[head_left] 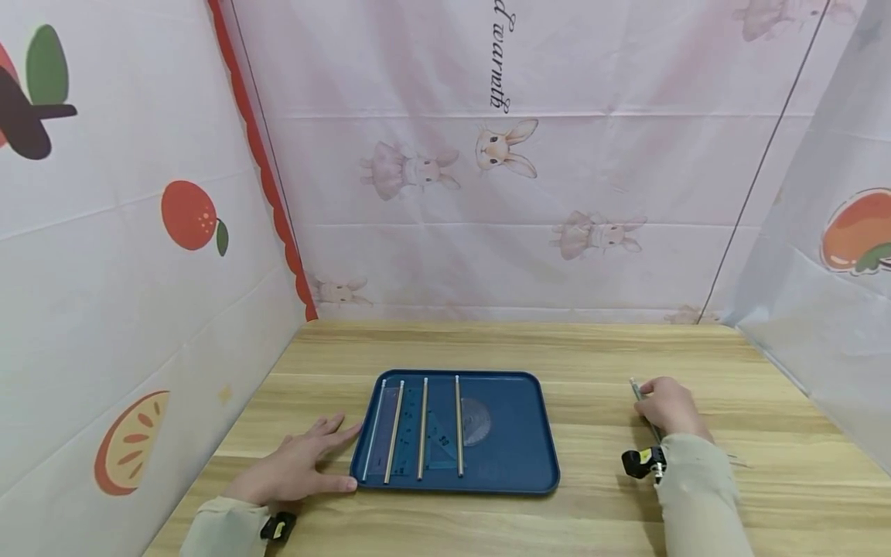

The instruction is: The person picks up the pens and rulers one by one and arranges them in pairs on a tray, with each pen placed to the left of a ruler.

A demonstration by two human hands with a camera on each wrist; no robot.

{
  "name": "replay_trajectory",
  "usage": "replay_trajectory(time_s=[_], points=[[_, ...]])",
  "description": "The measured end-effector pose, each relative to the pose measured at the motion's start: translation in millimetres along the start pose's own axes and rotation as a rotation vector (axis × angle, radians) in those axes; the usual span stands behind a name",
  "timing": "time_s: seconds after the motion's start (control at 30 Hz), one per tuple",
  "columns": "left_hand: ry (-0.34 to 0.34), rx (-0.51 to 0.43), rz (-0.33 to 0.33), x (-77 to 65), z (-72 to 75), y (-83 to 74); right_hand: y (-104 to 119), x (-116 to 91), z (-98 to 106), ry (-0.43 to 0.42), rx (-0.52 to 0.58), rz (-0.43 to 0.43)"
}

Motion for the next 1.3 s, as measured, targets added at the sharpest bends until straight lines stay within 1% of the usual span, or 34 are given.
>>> replay_trajectory(time_s=[0.17,0.37,0.53,0.77,0.9,1.3], points=[[0.000,0.001,0.007,0.0,-0.6,0.1,12,0,-2,0.050,-0.003,0.014],[0.000,-0.005,0.009,-0.6,0.2,-2.0,24,1,-7,0.050,0.007,0.039],[-0.001,-0.007,0.009,-0.4,0.5,-2.4,28,3,-10,0.047,0.032,0.049],[-0.003,-0.008,0.011,-0.2,0.0,-1.8,31,6,-13,0.050,0.128,0.039],[-0.006,-0.006,0.014,-0.7,-0.2,-2.8,34,6,-14,0.068,0.184,0.031],[-0.006,0.000,0.024,-1.1,-0.6,-1.3,45,5,-14,0.101,0.298,0.037]])
Point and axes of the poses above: each hand's wrist, its own x-axis towards the middle knuckle, its own z-axis out of the back of the hand, y = z × x, the point moved 1 cm from there along x, towards the middle knuckle, and after that the axes turned 9 degrees about -x, right-handed, at the moved point
